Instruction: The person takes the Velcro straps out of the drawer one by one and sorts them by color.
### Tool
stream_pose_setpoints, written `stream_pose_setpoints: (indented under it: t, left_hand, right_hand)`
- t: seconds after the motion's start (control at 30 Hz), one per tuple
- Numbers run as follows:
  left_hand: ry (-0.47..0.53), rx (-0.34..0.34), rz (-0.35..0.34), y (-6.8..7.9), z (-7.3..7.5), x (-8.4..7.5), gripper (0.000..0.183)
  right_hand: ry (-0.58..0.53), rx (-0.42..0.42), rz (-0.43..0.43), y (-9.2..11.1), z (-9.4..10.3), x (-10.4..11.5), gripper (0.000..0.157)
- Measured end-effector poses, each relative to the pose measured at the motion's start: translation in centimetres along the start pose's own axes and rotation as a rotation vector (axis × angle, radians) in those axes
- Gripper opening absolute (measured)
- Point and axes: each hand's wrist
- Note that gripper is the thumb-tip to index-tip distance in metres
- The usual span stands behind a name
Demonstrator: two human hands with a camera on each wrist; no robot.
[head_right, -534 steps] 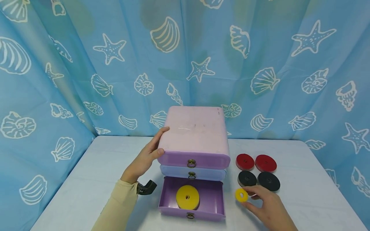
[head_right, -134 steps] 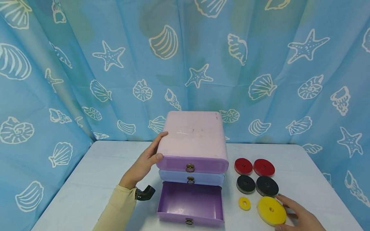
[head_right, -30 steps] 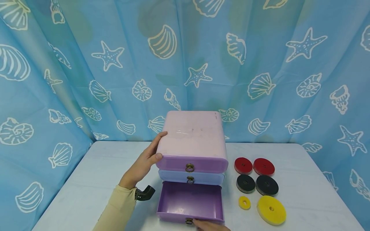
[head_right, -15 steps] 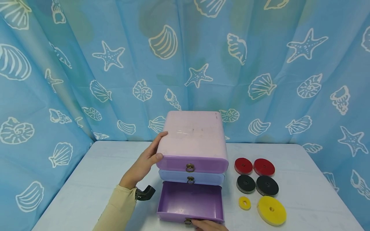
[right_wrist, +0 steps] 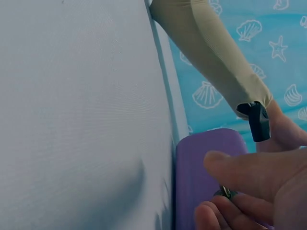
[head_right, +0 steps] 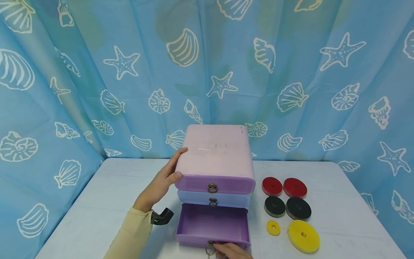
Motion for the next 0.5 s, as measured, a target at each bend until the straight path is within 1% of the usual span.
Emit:
stream_pose_setpoints:
  t: [0.1, 0.2, 0.3, 0.37, 0.43, 0.5]
  left_hand:
    - [0.004, 0.002, -0.002, 0.0, 0.0, 0.0, 0.073]
    - [0.001, 0.0, 0.0, 0.0, 0.0, 0.0, 0.073]
    - [-0.001, -0.003, 0.002, 0.0, 0.0, 0.1, 0.074]
    - [-0.002, -0.002, 0.002, 0.0, 0.0, 0.1, 0.075]
    - [-0.001, -0.002, 0.001, 0.0, 0.0, 0.1, 0.075]
    - [0.003, -0.001, 0.001, 0.0, 0.0, 0.1, 0.074]
  right_hand:
    - [-0.069, -0.033, 0.074, -0.1, 0.0, -0.2, 0.041]
    - [-0.135, -0.032, 0.1, -0.4, 0.2, -0.4, 0.041]
    - [-0.148, -0.02, 0.076, -0.7, 0.5, -0.3, 0.042]
    - [-0.114, -0.026, 0.04, -0.9, 0.7, -0.1, 0.045]
    - [-0.07, -0.049, 0.006, -1.1, 0.8, 0.3, 0.046]
    - [-0.042, -0.08, -0.042, -1.3, 0.8, 0.8, 0.043]
Point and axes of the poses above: each hand's wrist, its own y-axis away from the middle knuckle, its own z-axis out of the back of the hand, x = y × z, and after that the axes turned 15 degrees about -x, right-handed
